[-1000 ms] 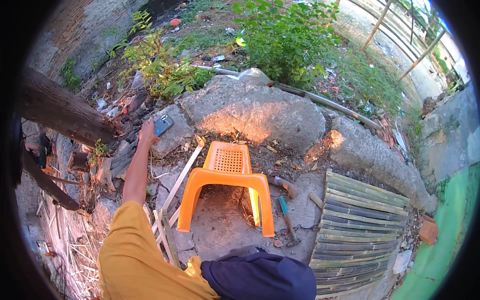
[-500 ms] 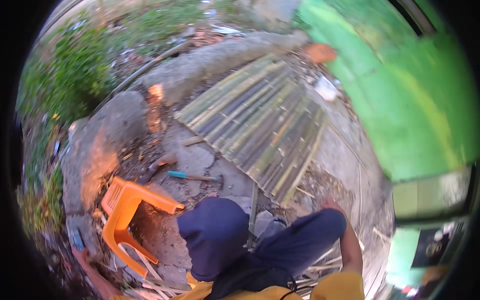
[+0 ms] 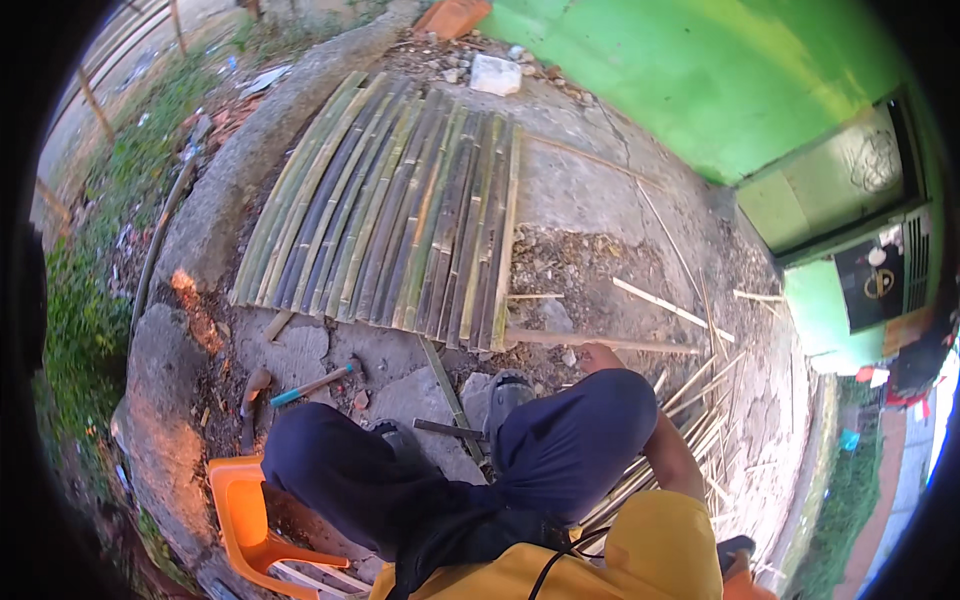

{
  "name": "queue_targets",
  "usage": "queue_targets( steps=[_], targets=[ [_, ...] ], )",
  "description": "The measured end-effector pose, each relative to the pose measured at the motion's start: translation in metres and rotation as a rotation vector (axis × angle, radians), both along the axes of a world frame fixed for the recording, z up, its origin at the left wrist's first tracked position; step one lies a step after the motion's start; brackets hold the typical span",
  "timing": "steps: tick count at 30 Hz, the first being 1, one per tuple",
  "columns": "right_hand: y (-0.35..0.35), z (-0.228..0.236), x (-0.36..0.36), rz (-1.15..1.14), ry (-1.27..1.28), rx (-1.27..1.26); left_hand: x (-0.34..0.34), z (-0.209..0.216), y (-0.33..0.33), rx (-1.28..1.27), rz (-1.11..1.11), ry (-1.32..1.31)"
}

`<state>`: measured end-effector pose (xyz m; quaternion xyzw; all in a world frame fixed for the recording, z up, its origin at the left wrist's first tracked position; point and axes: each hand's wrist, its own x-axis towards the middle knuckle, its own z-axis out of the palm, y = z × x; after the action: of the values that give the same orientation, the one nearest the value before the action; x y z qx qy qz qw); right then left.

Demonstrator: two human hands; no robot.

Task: The person aligns bamboo slats on a frame, takes nails from a plastic bag, and hammers them into the bamboo slats using a hammer.

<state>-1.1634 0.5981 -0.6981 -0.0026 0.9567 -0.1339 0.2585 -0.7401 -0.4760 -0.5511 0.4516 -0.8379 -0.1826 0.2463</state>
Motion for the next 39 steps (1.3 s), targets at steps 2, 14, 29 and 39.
queue_targets(
  steps=[2,14,29,39],
  targets=[
    [0.017,-0.026,0.046,-0.093,-0.048,-0.083,-0.134,0.041,0.014,0.054,-0.288,0.085],
    [-0.084,-0.113,0.346,-0.444,0.264,0.097,-0.542,0.146,0.540,-0.155,-1.977,-0.551],
    [-0.083,-0.099,0.214,-0.223,-0.007,0.270,-0.537,-0.068,0.610,0.124,-2.066,-0.953],
    [0.020,-0.062,0.199,-0.257,0.058,0.680,-0.576,-0.099,0.551,0.071,-1.806,-0.661]
  ],
)
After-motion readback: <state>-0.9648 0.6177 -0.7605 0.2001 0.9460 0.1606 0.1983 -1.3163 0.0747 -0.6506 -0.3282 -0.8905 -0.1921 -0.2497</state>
